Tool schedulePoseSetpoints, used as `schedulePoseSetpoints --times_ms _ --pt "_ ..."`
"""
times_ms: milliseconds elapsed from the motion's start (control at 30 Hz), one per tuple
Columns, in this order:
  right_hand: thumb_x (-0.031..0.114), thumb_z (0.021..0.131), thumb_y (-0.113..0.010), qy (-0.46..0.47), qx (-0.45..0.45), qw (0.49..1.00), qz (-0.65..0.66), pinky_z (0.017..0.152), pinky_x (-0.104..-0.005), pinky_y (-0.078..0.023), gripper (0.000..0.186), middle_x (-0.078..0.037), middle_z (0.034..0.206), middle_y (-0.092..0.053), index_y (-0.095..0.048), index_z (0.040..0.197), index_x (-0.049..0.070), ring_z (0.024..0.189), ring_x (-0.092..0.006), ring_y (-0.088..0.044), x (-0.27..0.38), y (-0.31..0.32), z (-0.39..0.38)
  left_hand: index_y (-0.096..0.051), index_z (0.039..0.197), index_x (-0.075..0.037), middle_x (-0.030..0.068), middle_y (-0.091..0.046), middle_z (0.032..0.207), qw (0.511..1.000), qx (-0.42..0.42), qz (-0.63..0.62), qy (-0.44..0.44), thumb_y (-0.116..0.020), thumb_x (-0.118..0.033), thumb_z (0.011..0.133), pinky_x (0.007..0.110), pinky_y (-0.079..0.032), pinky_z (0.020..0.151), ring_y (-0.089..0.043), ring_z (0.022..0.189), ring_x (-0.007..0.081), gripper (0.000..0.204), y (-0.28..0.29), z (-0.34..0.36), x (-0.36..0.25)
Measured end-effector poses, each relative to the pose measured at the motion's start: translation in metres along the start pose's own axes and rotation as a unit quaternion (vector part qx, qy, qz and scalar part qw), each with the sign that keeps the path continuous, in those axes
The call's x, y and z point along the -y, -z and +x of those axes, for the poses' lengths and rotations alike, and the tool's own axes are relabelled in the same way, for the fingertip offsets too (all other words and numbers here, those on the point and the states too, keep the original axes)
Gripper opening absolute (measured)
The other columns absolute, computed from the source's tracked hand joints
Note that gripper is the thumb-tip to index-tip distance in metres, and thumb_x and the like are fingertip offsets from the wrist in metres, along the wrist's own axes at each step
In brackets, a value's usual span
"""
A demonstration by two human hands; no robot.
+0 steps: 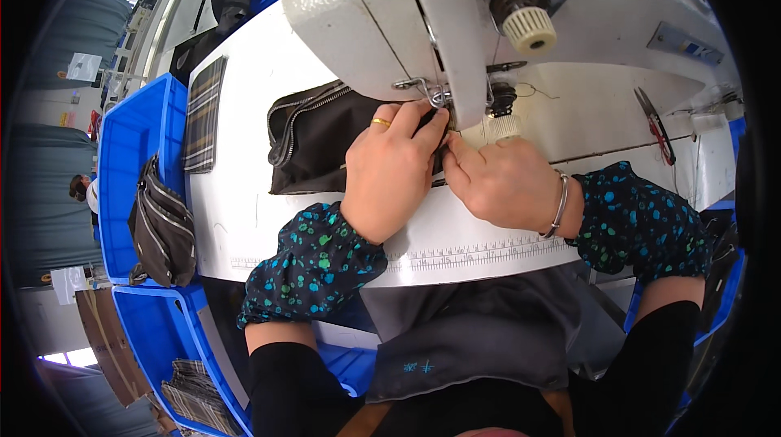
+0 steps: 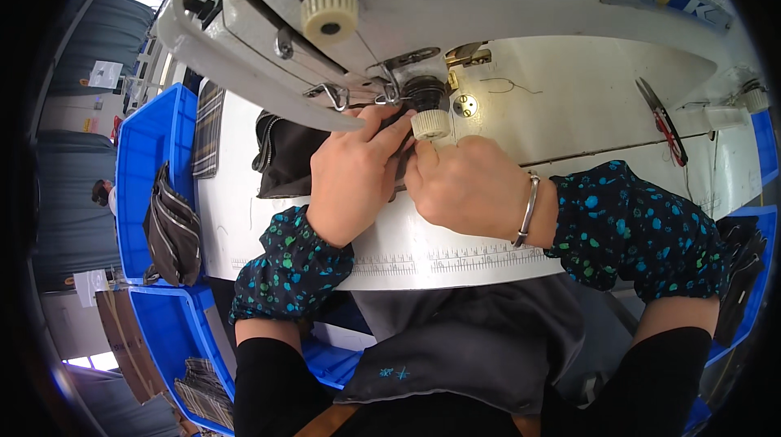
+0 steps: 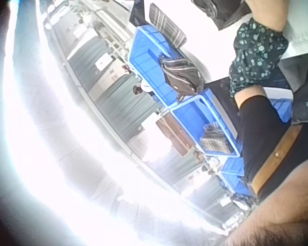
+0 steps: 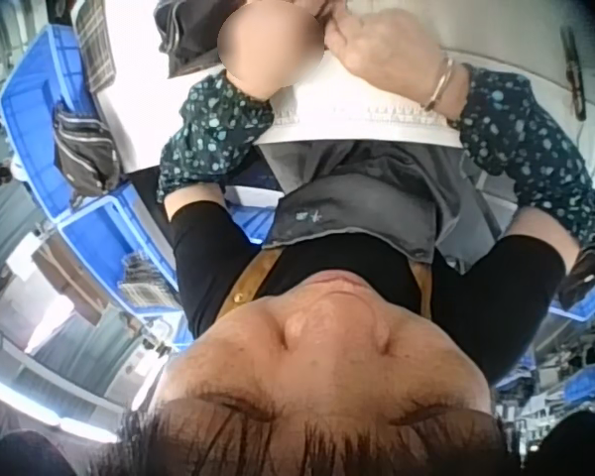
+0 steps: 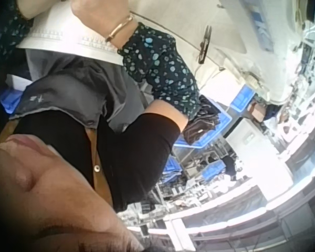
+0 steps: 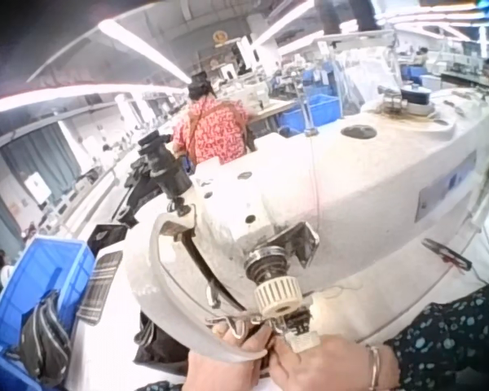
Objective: The person sews zippers onto small fabric pouches using an industrial sewing machine. They repeatedly pick up pouches from a blue bin, align the zipper with the fabric edge, and guide the material through the machine to stitch the zipper in place. After sewing, the person cuts the thread and places the finished pouch into a separate bin.
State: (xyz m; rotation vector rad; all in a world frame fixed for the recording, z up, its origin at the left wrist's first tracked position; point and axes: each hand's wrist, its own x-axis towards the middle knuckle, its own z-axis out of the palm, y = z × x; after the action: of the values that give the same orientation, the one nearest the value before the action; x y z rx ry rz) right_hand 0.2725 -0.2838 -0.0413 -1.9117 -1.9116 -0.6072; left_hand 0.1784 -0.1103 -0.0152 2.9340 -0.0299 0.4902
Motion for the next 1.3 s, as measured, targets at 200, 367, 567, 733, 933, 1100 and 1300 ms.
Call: schedulePoseSetpoints --times_ms 200,367,567,733,933,1100,1300 --pt "0.013 0.075 -0.068 -0.005 -0.010 1.000 -0.011 0.047 -0.0313 -0.050 0.020 -0.015 0.079 -0.068 -0.071 0.085 -0.005 0.058 -0.0189 -0.066 0.001 -0.001 -0.002 -0.076 0.116 -0.012 0.0058 -0.073 0.112 0.998 -0.040 0.051 -0.005 -0.076 -0.002 0.078 0.039 -0.055 0.087 -0.068 0.101 0.0290 0.040 0.026 -0.009 0.002" --pt "0.014 0.073 -0.068 0.006 -0.001 1.000 -0.028 0.045 -0.0307 -0.048 0.024 -0.021 0.086 -0.072 -0.072 0.087 -0.005 0.055 -0.0173 -0.065 0.004 0.000 -0.004 -0.077 0.106 -0.011 -0.0012 -0.070 0.105 0.991 -0.070 0.042 -0.102 -0.073 -0.008 0.074 0.035 -0.052 0.085 -0.065 0.103 0.0214 0.033 0.020 -0.009 0.008" --pt "0.015 0.073 -0.067 0.041 0.011 0.999 -0.027 0.044 -0.0297 -0.048 0.029 -0.033 0.097 -0.074 -0.073 0.090 -0.008 0.052 -0.0164 -0.064 0.013 0.003 -0.012 -0.078 0.103 -0.011 -0.0013 -0.063 0.092 0.992 0.000 0.020 -0.127 -0.073 -0.010 0.074 0.037 -0.050 0.086 -0.062 0.090 0.0212 0.030 0.017 -0.008 0.004" --pt "0.015 0.074 -0.067 0.049 0.011 0.999 -0.005 0.045 -0.0291 -0.049 0.031 -0.034 0.095 -0.075 -0.073 0.092 -0.010 0.052 -0.0167 -0.065 0.019 0.007 -0.014 -0.077 0.105 -0.007 0.0007 -0.062 0.097 0.989 0.020 0.046 -0.140 -0.068 -0.015 0.078 0.040 -0.050 0.095 -0.060 0.098 0.0225 0.029 0.018 -0.013 0.002" --pt "0.016 0.074 -0.066 0.055 0.021 0.998 -0.004 0.046 -0.0288 -0.049 0.033 -0.033 0.097 -0.075 -0.074 0.093 -0.010 0.054 -0.0163 -0.066 0.024 0.013 -0.016 -0.076 0.103 -0.007 0.0007 -0.066 0.101 0.990 0.001 0.009 -0.142 -0.069 -0.015 0.078 0.040 -0.049 0.096 -0.061 0.102 0.0219 0.028 0.011 -0.014 0.003" --pt "0.016 0.075 -0.066 0.050 0.025 0.998 -0.002 0.046 -0.0286 -0.048 0.032 -0.032 0.097 -0.076 -0.074 0.093 -0.009 0.054 -0.0159 -0.066 0.024 0.013 -0.016 -0.075 0.101 -0.005 0.0010 -0.064 0.097 0.983 -0.014 0.022 -0.179 -0.068 -0.015 0.076 0.039 -0.048 0.096 -0.061 0.101 0.0214 0.027 0.010 -0.013 0.002" --pt "0.016 0.076 -0.067 0.045 0.017 0.999 -0.019 0.045 -0.0293 -0.047 0.030 -0.033 0.100 -0.075 -0.074 0.093 -0.008 0.052 -0.0154 -0.064 0.022 0.009 -0.016 -0.074 0.100 -0.005 0.0011 -0.061 0.093 0.982 -0.030 0.022 -0.186 -0.068 -0.016 0.076 0.039 -0.048 0.095 -0.060 0.099 0.0207 0.027 0.004 -0.011 0.004"
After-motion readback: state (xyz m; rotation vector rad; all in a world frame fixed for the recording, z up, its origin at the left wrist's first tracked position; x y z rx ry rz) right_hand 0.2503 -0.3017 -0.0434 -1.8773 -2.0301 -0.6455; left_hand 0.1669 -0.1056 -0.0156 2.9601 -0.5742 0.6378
